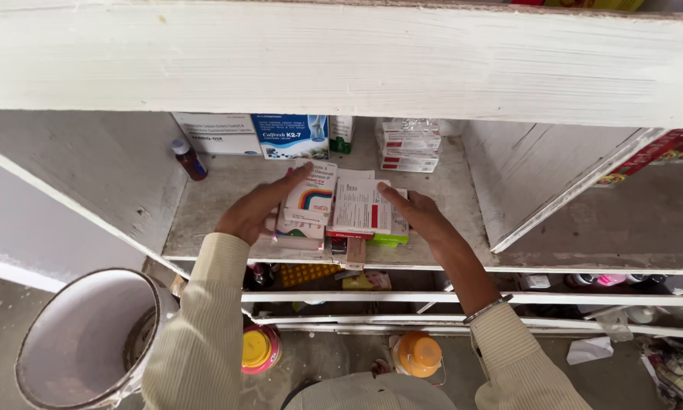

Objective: The person moves various medicine boxes and bottles between different shelves and pharmacy sections by hand.

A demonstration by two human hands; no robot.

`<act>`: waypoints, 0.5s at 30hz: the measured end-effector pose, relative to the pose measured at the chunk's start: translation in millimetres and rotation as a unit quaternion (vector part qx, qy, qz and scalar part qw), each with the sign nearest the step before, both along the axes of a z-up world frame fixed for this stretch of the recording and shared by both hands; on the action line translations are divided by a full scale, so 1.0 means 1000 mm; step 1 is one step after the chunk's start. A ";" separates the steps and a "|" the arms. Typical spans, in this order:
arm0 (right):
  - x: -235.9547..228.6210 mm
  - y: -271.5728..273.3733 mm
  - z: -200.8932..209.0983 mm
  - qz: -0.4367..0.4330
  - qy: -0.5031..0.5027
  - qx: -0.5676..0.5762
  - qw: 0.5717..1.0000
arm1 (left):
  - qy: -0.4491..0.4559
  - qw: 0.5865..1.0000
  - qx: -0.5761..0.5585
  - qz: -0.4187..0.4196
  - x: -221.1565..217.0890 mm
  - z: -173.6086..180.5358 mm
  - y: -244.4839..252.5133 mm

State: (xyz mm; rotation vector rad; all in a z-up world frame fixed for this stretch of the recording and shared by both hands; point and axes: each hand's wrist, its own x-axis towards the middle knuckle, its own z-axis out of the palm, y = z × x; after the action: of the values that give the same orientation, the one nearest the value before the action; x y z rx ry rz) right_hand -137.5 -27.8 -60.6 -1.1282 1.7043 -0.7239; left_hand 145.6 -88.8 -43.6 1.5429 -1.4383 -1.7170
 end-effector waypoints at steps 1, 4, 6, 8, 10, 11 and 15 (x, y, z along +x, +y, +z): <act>0.002 0.001 -0.001 0.001 0.000 0.004 1.000 | 0.000 1.000 0.004 0.001 -0.003 -0.002 0.003; 0.015 -0.003 -0.002 -0.024 0.004 0.015 1.000 | 0.041 0.996 0.021 0.073 -0.016 0.000 0.004; 0.020 0.004 -0.004 -0.034 -0.071 -0.059 0.995 | 0.046 0.998 0.033 0.023 -0.019 0.003 0.011; 0.021 0.007 0.000 -0.031 -0.052 -0.038 0.997 | 0.028 0.999 0.021 0.039 -0.023 0.006 0.019; 0.024 0.012 0.003 -0.028 -0.033 -0.013 0.999 | 0.009 0.998 0.014 0.055 -0.022 0.006 0.032; 0.024 0.018 0.005 -0.027 -0.036 -0.018 0.999 | 0.023 0.997 0.027 0.067 -0.023 0.005 0.041; 0.030 0.042 0.010 -0.022 -0.012 0.002 1.000 | 0.095 0.987 0.037 0.127 -0.025 0.008 0.079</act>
State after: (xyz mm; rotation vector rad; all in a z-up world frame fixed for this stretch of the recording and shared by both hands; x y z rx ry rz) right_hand -107.8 14.1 -50.2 -1.0783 1.7151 -0.7588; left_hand 120.9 -9.9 -35.1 1.4812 -1.0479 -1.7252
